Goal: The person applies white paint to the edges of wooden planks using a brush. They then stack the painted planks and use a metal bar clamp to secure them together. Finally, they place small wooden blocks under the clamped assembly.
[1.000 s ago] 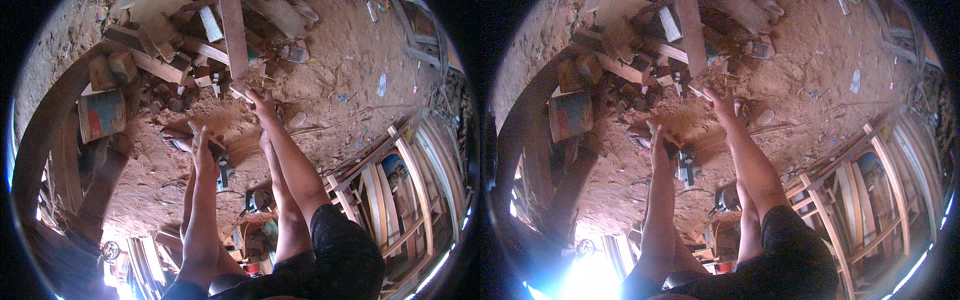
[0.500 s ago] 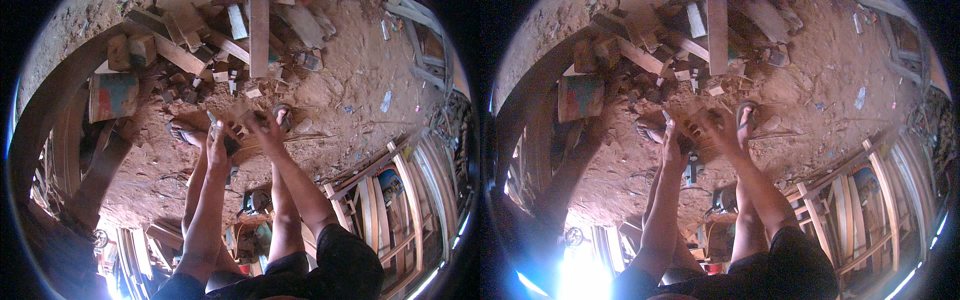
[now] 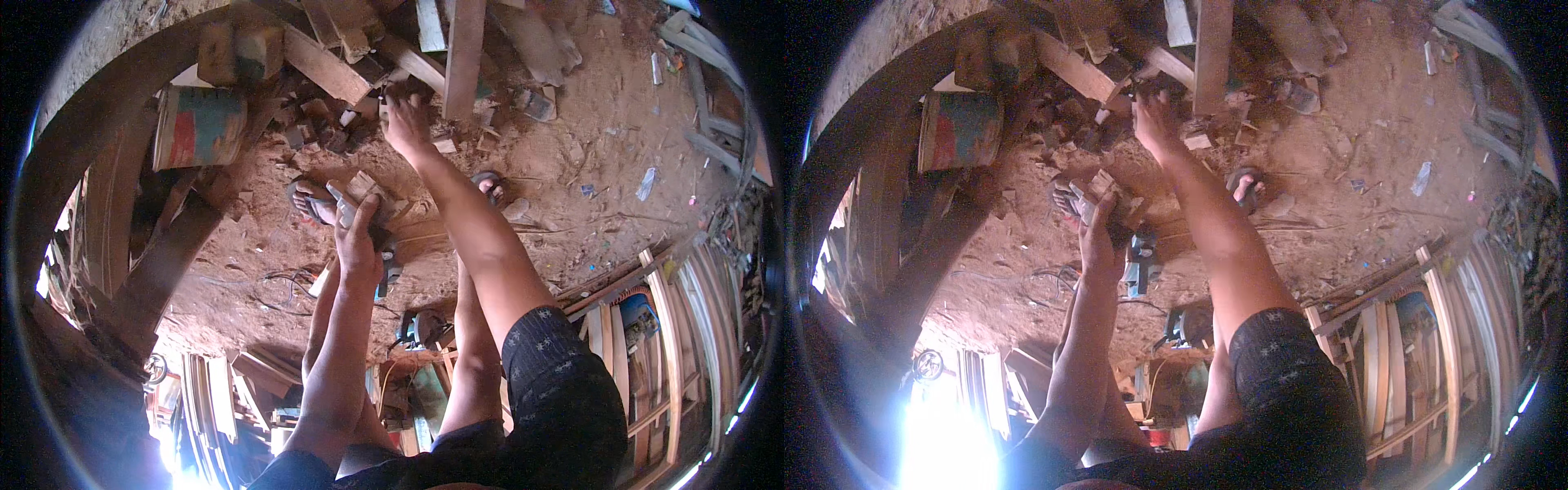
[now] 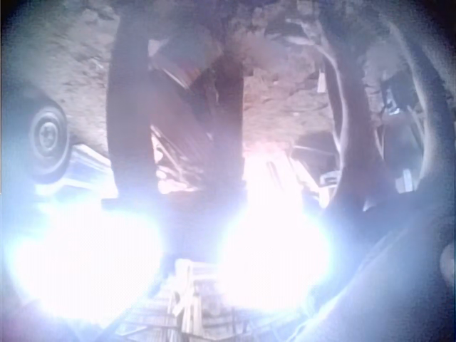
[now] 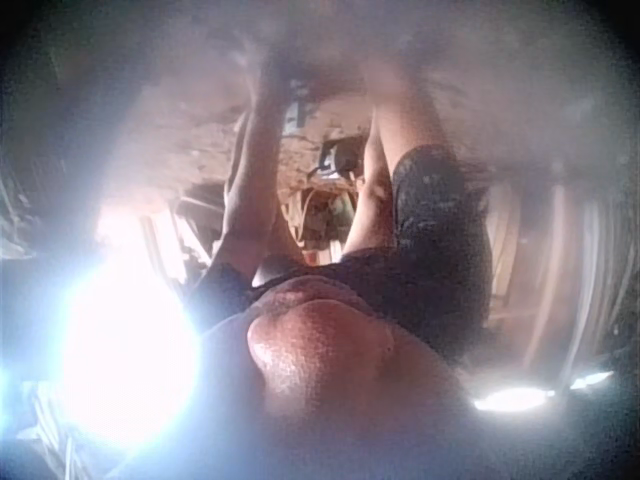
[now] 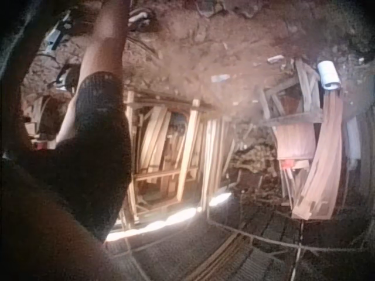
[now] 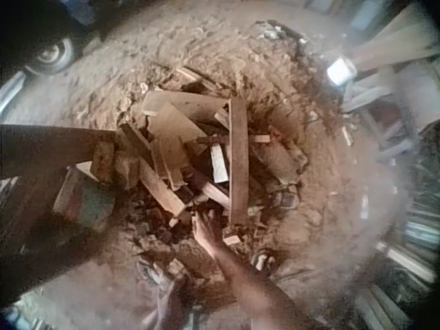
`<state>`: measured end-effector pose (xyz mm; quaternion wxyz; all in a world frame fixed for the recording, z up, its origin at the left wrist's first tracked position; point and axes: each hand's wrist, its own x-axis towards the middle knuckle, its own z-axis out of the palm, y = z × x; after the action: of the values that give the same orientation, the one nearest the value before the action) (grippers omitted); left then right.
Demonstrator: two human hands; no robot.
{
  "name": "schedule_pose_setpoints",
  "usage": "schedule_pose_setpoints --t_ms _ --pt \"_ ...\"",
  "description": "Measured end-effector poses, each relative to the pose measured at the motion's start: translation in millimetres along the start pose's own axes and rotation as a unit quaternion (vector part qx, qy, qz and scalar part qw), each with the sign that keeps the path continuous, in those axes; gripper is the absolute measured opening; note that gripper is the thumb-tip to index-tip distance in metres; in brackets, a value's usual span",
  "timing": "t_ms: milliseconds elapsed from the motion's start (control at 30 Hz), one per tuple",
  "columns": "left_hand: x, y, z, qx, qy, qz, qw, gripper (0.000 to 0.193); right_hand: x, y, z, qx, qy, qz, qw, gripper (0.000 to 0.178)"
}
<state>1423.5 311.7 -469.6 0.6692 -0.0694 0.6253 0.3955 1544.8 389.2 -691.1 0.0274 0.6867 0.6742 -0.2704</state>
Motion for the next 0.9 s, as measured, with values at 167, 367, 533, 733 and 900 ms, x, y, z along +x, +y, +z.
schedule_pose_setpoints --t_ms 167,367,533,733,900 --pt "-4 0 -5 -0.022 0.001 0.004 1.0 0.041 -17 15 5 0.015 0.009 0.009 1.0 0.06" --pt "0 -4 -13 -0.02 -0.001 0.006 1.0 0.039 -45 18 -64 0.479 0.194 0.125 0.847 0.055" --pt "2 -4 -13 -0.037 0.016 -0.001 0.999 0.036 -37 30 -98 0.708 0.235 0.293 0.598 0.034" --pt "6 5 -7 -0.039 0.067 0.025 0.997 0.043 -26 -19 3 0.325 -0.005 0.122 0.938 0.065" --pt "5 7 -13 -0.036 0.051 0.037 0.997 0.045 21 -25 46 0.307 0.063 0.064 0.948 0.071"
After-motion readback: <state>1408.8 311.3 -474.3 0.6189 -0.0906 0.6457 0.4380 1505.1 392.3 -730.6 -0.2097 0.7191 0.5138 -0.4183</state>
